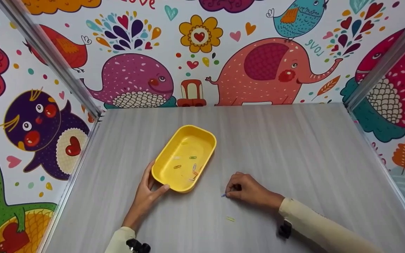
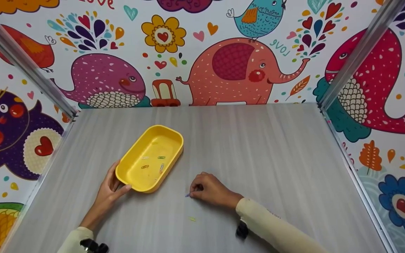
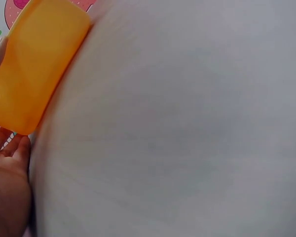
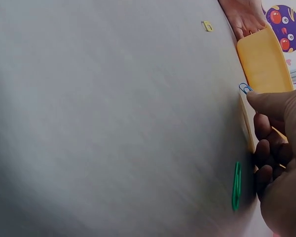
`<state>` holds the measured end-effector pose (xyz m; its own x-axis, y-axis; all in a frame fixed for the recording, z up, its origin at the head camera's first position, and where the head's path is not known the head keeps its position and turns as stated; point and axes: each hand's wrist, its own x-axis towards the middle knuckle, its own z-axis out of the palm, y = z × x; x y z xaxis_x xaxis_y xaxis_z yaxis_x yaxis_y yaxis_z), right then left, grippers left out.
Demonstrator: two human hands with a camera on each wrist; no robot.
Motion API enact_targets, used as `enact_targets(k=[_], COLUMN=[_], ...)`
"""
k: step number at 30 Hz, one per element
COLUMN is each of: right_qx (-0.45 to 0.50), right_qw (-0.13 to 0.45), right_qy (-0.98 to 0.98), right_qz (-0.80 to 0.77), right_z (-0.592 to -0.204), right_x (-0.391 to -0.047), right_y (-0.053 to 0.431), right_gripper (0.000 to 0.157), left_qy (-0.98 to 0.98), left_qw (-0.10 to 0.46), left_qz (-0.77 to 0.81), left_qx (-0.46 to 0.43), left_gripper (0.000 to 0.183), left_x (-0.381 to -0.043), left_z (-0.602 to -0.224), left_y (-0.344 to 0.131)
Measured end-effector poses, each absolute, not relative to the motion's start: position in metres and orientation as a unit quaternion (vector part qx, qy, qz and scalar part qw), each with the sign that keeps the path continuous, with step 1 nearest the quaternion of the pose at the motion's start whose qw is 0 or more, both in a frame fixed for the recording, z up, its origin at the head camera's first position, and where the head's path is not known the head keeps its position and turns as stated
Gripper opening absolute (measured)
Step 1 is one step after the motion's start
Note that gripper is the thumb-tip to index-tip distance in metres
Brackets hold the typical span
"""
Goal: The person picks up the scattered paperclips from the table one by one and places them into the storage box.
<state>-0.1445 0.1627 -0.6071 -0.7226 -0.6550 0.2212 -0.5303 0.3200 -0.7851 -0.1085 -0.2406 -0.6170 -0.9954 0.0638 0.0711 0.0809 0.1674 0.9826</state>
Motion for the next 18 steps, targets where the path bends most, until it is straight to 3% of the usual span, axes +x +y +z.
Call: enact_targets(k=[18], right_qx=[-0.366], right_qw=[0.068], right_qy=[0.813], right_qz=[-0.448], right_z=[-0.6042], right_x=[-0.1443], right_y=[0.1632], right_gripper=[0.012], left_qy=[-0.765], left_qw=[0.004], left_qz=[-0.643], left_qx=[-0.034], left_gripper=[0.106], left_x=[-0.1083], left_z=[-0.6170], left_y=[-0.2388])
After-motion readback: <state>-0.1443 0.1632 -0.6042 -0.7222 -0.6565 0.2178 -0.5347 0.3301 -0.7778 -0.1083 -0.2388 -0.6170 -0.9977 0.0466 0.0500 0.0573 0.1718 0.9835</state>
